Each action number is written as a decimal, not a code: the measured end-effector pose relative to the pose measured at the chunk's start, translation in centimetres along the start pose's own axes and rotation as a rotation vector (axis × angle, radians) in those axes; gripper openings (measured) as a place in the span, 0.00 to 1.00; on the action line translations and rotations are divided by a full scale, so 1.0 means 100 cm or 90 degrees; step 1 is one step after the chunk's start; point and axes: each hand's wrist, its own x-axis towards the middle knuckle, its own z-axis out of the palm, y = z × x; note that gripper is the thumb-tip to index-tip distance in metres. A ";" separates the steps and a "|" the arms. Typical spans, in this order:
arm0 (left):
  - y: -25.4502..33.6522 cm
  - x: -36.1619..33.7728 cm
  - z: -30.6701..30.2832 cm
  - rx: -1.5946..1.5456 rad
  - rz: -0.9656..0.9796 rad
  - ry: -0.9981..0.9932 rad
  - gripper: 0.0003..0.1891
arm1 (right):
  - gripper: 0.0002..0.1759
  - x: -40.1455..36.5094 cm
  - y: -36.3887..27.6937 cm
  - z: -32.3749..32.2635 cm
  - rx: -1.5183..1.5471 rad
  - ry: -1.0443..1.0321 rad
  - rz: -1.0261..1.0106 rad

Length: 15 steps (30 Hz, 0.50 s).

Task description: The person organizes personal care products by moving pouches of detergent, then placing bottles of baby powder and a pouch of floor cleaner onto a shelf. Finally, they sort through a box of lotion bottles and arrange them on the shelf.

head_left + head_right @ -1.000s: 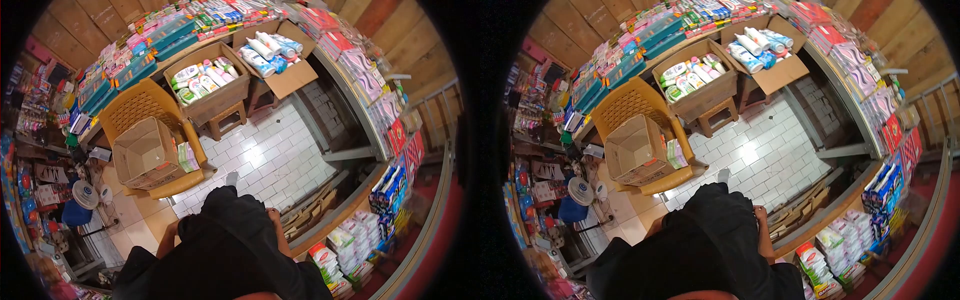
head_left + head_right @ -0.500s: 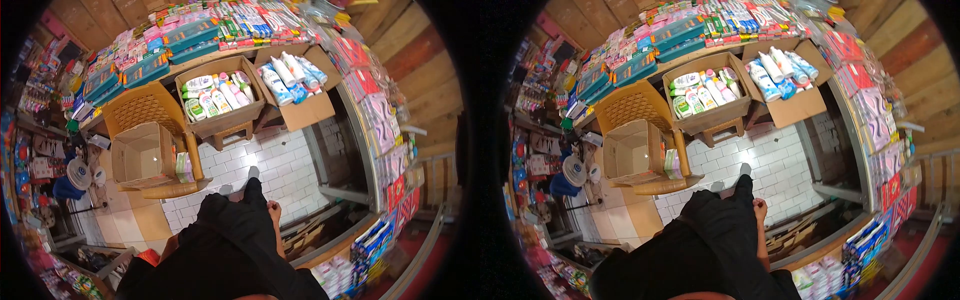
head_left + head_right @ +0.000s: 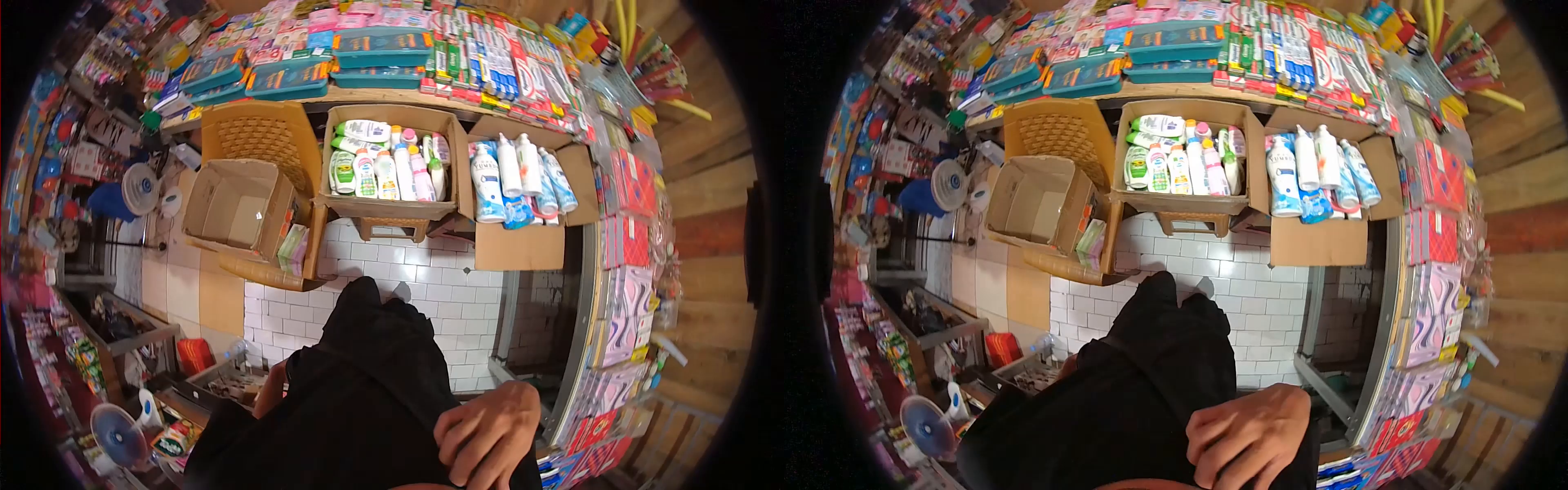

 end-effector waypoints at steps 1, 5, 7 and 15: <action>-0.001 0.000 0.005 -0.009 0.003 0.003 0.23 | 0.18 0.004 -0.006 -0.009 0.000 -0.039 0.011; 0.004 0.002 0.014 -0.040 0.002 0.011 0.24 | 0.16 0.024 -0.026 -0.042 -0.033 -0.138 0.012; 0.013 0.005 0.013 -0.047 -0.003 0.013 0.24 | 0.12 0.032 -0.038 -0.052 -0.049 -0.123 -0.003; 0.083 0.034 -0.008 -0.030 -0.001 -0.010 0.25 | 0.07 0.090 -0.060 -0.086 -0.106 -0.190 0.072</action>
